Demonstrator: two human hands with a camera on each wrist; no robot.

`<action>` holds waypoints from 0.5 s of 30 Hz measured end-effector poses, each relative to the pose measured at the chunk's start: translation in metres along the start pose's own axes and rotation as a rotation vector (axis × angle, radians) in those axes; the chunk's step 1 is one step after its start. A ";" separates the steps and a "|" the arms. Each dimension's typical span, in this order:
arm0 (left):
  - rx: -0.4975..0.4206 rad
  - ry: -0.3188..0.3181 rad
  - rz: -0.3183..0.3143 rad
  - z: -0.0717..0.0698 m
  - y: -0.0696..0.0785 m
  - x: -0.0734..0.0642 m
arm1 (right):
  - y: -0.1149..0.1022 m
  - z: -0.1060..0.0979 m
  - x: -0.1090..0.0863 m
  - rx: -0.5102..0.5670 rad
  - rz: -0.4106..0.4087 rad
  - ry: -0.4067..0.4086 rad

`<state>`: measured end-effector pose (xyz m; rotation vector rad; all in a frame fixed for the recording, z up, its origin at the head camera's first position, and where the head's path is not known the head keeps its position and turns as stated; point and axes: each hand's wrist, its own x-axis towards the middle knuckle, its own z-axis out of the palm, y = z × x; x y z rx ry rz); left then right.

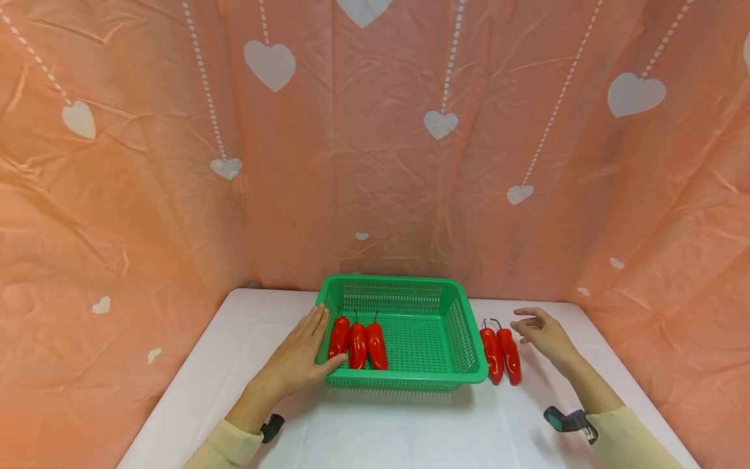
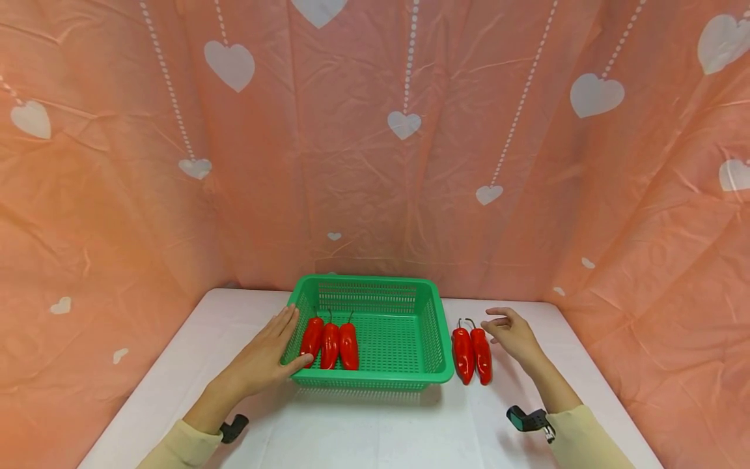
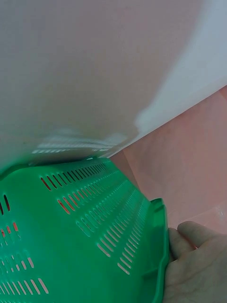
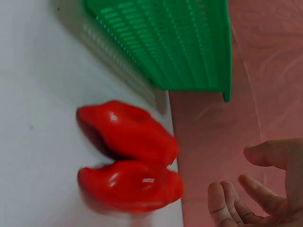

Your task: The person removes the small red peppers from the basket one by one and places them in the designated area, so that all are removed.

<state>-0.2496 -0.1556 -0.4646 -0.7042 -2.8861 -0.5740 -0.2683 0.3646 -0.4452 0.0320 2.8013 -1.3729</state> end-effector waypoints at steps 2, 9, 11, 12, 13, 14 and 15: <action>0.001 0.001 0.001 0.000 0.000 0.000 | -0.005 0.001 -0.001 0.004 -0.013 0.003; 0.007 0.001 0.003 0.000 0.000 0.000 | -0.027 0.008 -0.002 0.022 -0.037 0.027; 0.008 0.001 0.003 0.000 0.000 0.000 | -0.033 0.010 -0.002 0.029 -0.045 0.028; 0.008 0.001 0.003 0.000 0.000 0.000 | -0.036 0.011 -0.002 0.032 -0.053 0.028; 0.009 0.000 0.002 0.000 0.000 0.000 | -0.039 0.012 -0.002 0.036 -0.060 0.028; 0.008 0.001 0.001 0.000 0.000 0.000 | -0.042 0.013 -0.003 0.044 -0.070 0.024; 0.007 0.000 0.001 0.000 0.000 0.000 | -0.045 0.014 -0.003 0.048 -0.083 0.021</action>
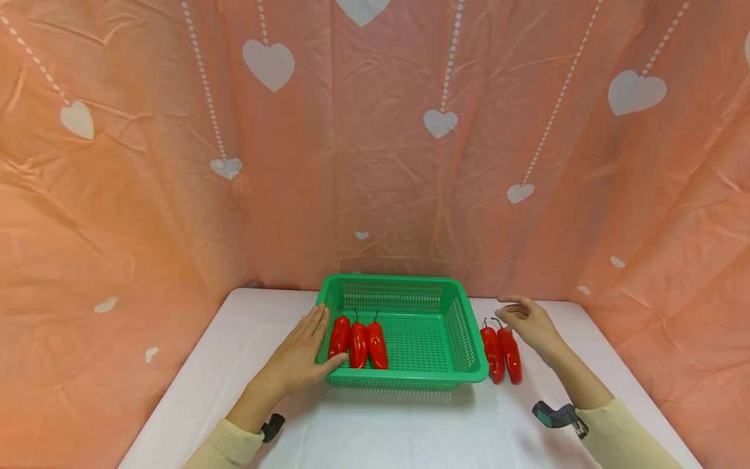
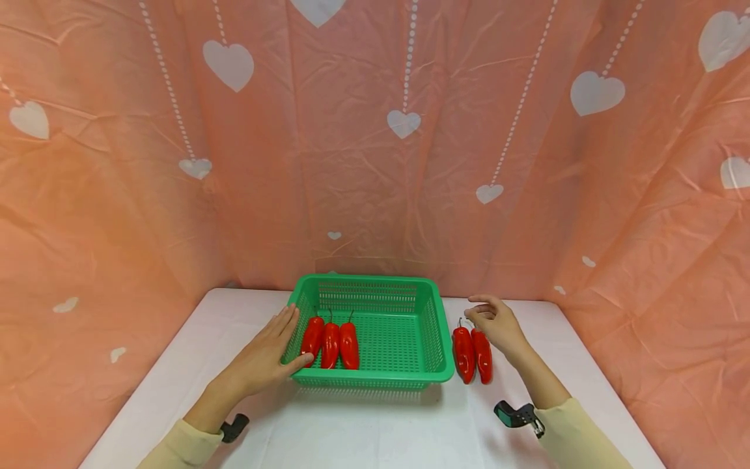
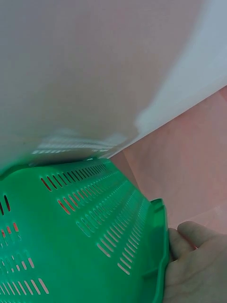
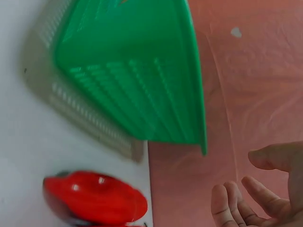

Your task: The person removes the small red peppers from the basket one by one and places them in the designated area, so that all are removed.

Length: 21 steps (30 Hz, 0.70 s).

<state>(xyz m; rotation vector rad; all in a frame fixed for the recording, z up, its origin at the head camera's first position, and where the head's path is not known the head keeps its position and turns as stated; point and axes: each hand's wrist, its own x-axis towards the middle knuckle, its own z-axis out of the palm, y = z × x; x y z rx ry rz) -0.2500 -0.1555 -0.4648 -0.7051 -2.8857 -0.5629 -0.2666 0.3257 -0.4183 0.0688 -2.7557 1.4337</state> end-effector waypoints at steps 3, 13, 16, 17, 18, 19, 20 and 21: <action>-0.002 -0.001 0.000 0.000 0.000 0.000 | -0.008 0.004 0.001 0.020 -0.030 -0.010; 0.004 0.001 0.001 -0.001 0.001 0.000 | -0.031 0.027 0.004 0.055 -0.084 -0.016; 0.003 -0.001 0.001 -0.001 0.001 0.000 | -0.034 0.034 0.006 0.068 -0.092 -0.023; 0.003 -0.001 0.001 -0.001 0.001 0.000 | -0.035 0.036 0.007 0.074 -0.102 -0.029; 0.003 -0.001 0.001 -0.002 0.001 0.000 | -0.036 0.038 0.007 0.082 -0.108 -0.035; 0.004 -0.002 0.001 -0.001 0.001 0.000 | -0.036 0.040 0.008 0.090 -0.115 -0.038; 0.004 -0.001 0.001 -0.001 0.001 0.000 | -0.037 0.042 0.009 0.101 -0.123 -0.042; 0.004 0.001 0.002 -0.001 0.001 0.000 | -0.038 0.044 0.010 0.114 -0.132 -0.047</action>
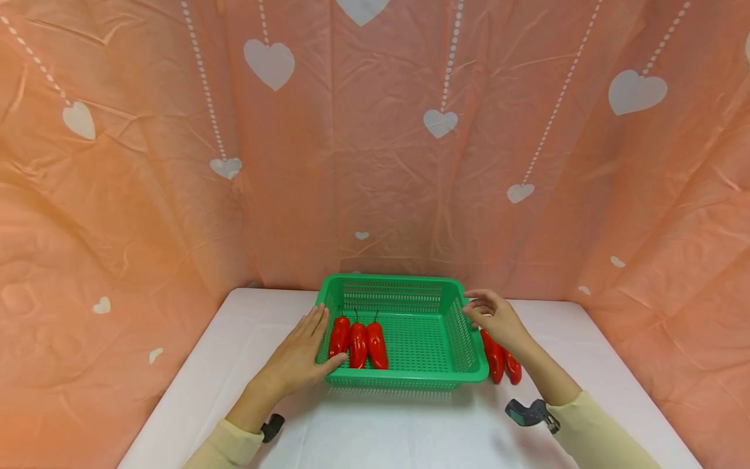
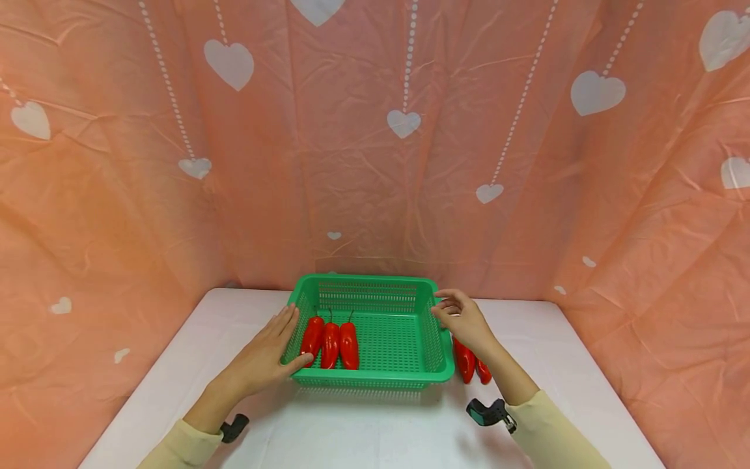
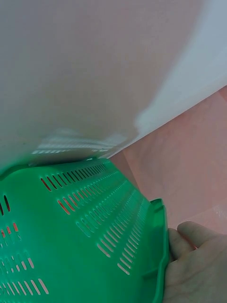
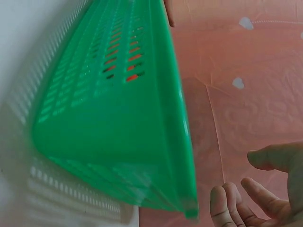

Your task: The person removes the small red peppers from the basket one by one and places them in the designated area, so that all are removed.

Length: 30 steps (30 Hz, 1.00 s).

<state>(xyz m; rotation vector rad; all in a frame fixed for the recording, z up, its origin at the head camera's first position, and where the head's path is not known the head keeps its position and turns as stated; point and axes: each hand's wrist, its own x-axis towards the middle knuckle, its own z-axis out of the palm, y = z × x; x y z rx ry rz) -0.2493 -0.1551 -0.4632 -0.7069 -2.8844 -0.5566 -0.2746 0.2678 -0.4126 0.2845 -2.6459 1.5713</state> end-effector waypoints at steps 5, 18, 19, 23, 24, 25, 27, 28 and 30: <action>-0.001 0.000 0.001 0.000 0.000 0.000 | -0.002 0.009 0.005 0.039 -0.034 -0.020; -0.003 -0.001 0.000 0.000 -0.001 0.000 | -0.012 0.031 0.013 0.017 -0.040 -0.080; -0.003 -0.001 -0.001 0.001 -0.001 0.000 | -0.012 0.033 0.014 0.021 -0.044 -0.088; -0.001 -0.006 -0.003 0.001 -0.002 0.001 | -0.014 0.040 0.016 0.031 -0.053 -0.108; -0.001 -0.005 -0.002 0.002 -0.002 0.001 | -0.015 0.042 0.017 0.032 -0.055 -0.112; -0.001 -0.003 -0.001 0.002 -0.002 0.001 | -0.015 0.043 0.018 0.034 -0.059 -0.117; -0.002 -0.001 -0.001 0.002 -0.002 0.001 | -0.015 0.047 0.019 0.035 -0.054 -0.119; -0.002 0.002 0.000 0.003 -0.002 0.001 | -0.015 0.049 0.020 0.035 -0.050 -0.117; -0.004 0.005 0.000 0.003 -0.002 0.001 | -0.016 0.053 0.021 0.041 -0.043 -0.114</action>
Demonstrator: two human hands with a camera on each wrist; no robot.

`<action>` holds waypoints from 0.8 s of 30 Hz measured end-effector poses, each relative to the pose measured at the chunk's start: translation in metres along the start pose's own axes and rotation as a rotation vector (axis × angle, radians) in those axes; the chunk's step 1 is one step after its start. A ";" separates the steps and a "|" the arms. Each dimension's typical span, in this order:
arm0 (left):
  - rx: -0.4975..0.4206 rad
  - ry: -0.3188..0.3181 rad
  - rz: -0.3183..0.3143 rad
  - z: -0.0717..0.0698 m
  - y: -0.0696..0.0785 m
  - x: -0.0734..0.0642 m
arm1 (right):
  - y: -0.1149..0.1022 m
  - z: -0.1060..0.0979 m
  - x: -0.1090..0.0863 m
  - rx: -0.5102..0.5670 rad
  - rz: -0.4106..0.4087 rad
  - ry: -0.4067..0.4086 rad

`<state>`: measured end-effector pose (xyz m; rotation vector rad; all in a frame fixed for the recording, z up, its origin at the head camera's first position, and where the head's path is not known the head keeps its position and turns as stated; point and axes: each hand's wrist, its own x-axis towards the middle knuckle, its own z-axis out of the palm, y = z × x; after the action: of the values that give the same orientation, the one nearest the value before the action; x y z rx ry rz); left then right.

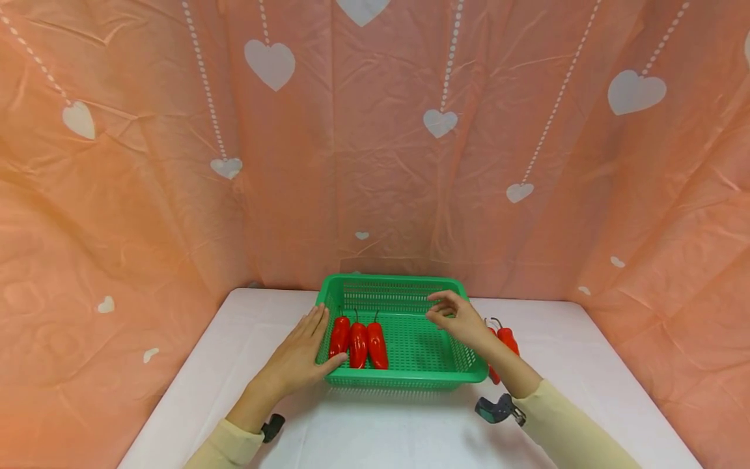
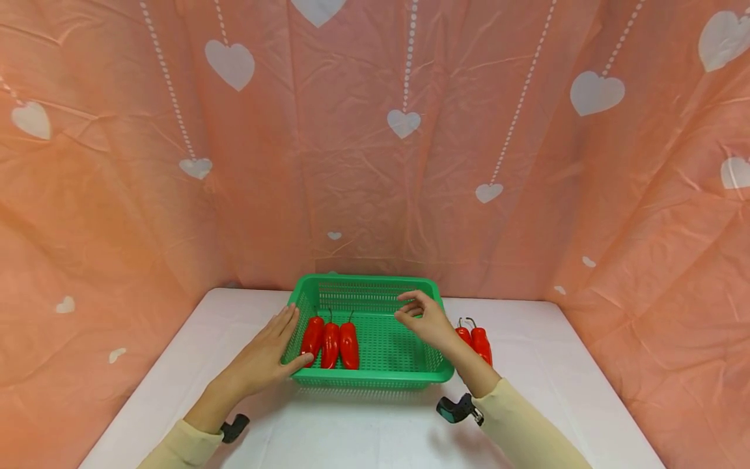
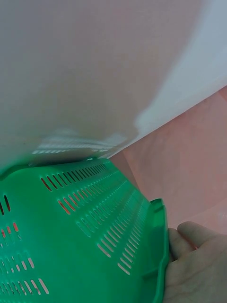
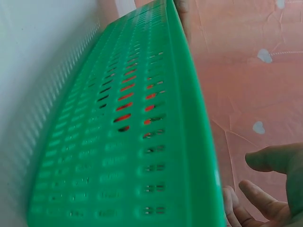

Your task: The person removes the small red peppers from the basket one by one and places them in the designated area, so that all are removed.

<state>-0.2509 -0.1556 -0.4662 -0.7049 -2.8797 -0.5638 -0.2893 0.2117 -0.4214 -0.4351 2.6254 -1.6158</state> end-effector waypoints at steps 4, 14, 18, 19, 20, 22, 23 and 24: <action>-0.003 0.002 0.000 0.000 0.001 0.000 | -0.002 0.006 0.002 0.006 -0.011 -0.006; -0.008 -0.002 -0.007 -0.002 0.002 -0.001 | -0.005 0.023 0.008 -0.038 -0.059 -0.024; -0.008 -0.005 -0.006 -0.003 0.002 -0.001 | -0.004 0.030 0.011 -0.051 -0.041 -0.021; -0.006 -0.005 -0.007 -0.003 0.003 -0.001 | -0.004 0.032 0.012 -0.055 -0.035 -0.023; -0.003 -0.006 -0.007 -0.003 0.003 -0.001 | -0.003 0.033 0.013 -0.058 -0.027 -0.027; 0.001 -0.008 -0.006 -0.003 0.003 -0.001 | -0.003 0.036 0.014 -0.057 -0.015 -0.037; 0.002 -0.008 -0.006 -0.003 0.003 -0.001 | -0.003 0.037 0.015 -0.059 -0.014 -0.041; 0.003 -0.008 -0.007 -0.003 0.003 -0.001 | -0.003 0.038 0.015 -0.059 -0.013 -0.044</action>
<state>-0.2487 -0.1546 -0.4626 -0.6991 -2.8906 -0.5586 -0.2969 0.1733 -0.4346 -0.4853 2.6494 -1.5178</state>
